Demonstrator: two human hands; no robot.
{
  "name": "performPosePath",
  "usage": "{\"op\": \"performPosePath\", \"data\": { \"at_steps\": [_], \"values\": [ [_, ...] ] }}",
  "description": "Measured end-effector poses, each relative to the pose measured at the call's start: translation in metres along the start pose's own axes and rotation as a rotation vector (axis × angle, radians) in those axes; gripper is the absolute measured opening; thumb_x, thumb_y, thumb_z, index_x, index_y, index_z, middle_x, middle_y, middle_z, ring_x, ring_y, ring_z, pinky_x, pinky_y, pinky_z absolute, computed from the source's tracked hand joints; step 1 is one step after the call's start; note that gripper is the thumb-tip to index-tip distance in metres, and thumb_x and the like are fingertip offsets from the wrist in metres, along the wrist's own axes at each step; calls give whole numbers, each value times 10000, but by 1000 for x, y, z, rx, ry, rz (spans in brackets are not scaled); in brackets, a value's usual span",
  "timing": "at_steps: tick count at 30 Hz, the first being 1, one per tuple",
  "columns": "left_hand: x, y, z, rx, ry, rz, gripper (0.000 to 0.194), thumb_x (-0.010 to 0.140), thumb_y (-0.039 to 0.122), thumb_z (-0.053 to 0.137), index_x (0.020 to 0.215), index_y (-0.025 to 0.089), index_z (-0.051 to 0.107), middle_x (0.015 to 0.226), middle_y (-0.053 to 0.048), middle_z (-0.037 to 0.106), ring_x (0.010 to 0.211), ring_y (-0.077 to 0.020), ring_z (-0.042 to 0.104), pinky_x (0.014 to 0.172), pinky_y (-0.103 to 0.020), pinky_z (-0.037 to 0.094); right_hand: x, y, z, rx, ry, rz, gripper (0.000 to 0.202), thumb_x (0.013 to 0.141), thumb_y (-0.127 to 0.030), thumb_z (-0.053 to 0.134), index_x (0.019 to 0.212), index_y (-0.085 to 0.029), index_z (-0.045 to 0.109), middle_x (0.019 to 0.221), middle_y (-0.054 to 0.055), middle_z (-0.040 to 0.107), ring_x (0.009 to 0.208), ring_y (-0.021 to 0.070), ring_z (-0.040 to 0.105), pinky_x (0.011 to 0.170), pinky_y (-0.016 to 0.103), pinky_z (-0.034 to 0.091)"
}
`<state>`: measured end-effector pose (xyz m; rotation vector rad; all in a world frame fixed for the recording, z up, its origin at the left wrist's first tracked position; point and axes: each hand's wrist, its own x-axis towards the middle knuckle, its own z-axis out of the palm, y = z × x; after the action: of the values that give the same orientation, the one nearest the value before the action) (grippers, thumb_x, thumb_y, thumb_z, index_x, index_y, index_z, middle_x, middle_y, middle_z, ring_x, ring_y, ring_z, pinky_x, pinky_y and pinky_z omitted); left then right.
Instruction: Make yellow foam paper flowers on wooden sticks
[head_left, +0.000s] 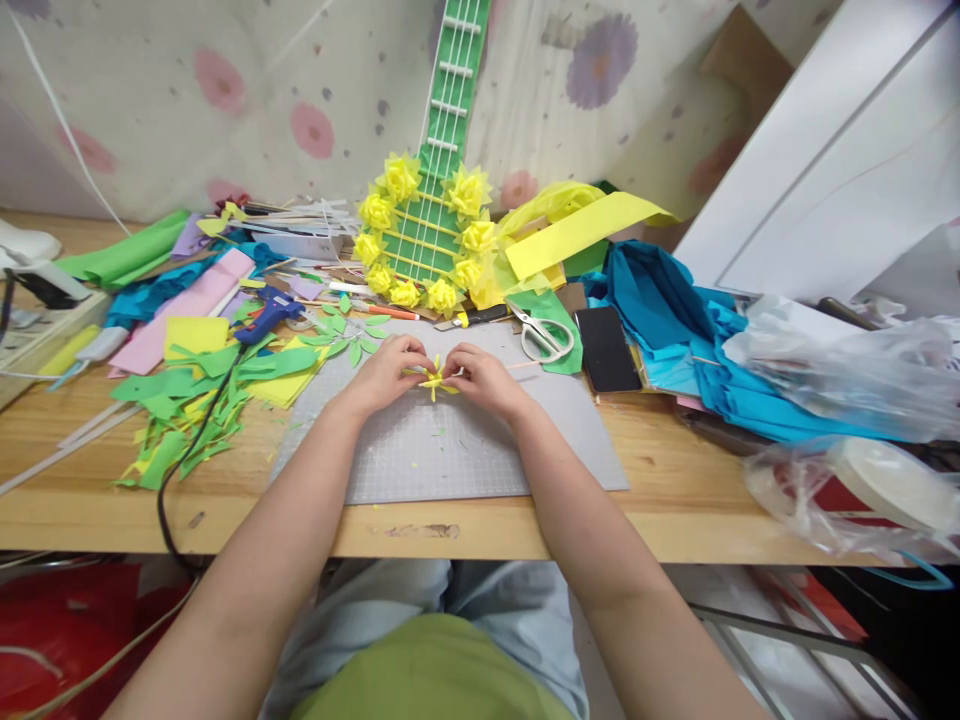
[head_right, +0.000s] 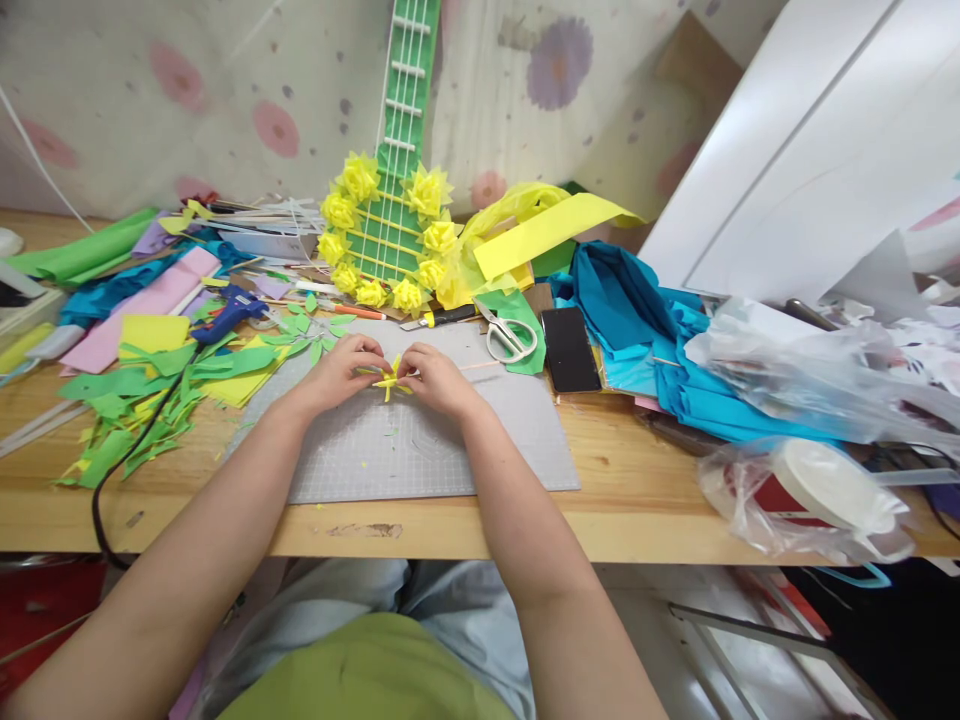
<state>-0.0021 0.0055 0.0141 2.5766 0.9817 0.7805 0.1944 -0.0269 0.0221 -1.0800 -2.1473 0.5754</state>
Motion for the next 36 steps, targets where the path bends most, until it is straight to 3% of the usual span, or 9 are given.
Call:
{"op": "performPosePath", "data": {
  "at_steps": [13,18,22,25,28,36],
  "values": [
    [1,6,2,-17,10,-107,144,752,217,529,845,217,640,937,-31,555,953,-167,486,885,-324,386,1,-2,0,-66,-37,54,63,744,-113,548,698,-151,565,795,17,528,740,108,510,725,243,397],
    [1,9,2,-3,95,-160,139,732,198,522,843,186,605,915,-39,568,941,-172,486,863,-320,387,1,0,2,-91,-28,60,62,752,-111,543,705,-146,566,805,22,533,737,109,506,736,243,393],
    [3,16,-3,73,170,-230,79,717,251,542,721,180,578,750,-27,541,786,-163,493,753,-306,403,1,2,2,-95,-3,78,70,748,-103,538,704,-151,564,804,19,530,728,107,499,733,245,393],
    [4,25,-2,149,196,-269,218,716,383,571,620,187,569,634,-14,500,690,-156,487,696,-304,389,2,4,4,-123,55,117,79,751,-108,531,695,-157,557,796,22,525,737,116,494,726,253,395],
    [6,33,9,201,185,-318,285,684,480,594,658,196,610,645,-24,549,682,-168,513,685,-314,379,3,7,9,-169,168,175,84,755,-122,530,685,-165,546,790,29,520,761,134,489,744,275,397],
    [11,37,34,227,202,-548,245,783,404,494,769,227,663,792,-70,657,759,-211,581,653,-316,382,8,2,29,-188,377,293,92,771,-146,496,710,-178,557,809,54,521,788,171,485,768,333,406]
  ]
}}
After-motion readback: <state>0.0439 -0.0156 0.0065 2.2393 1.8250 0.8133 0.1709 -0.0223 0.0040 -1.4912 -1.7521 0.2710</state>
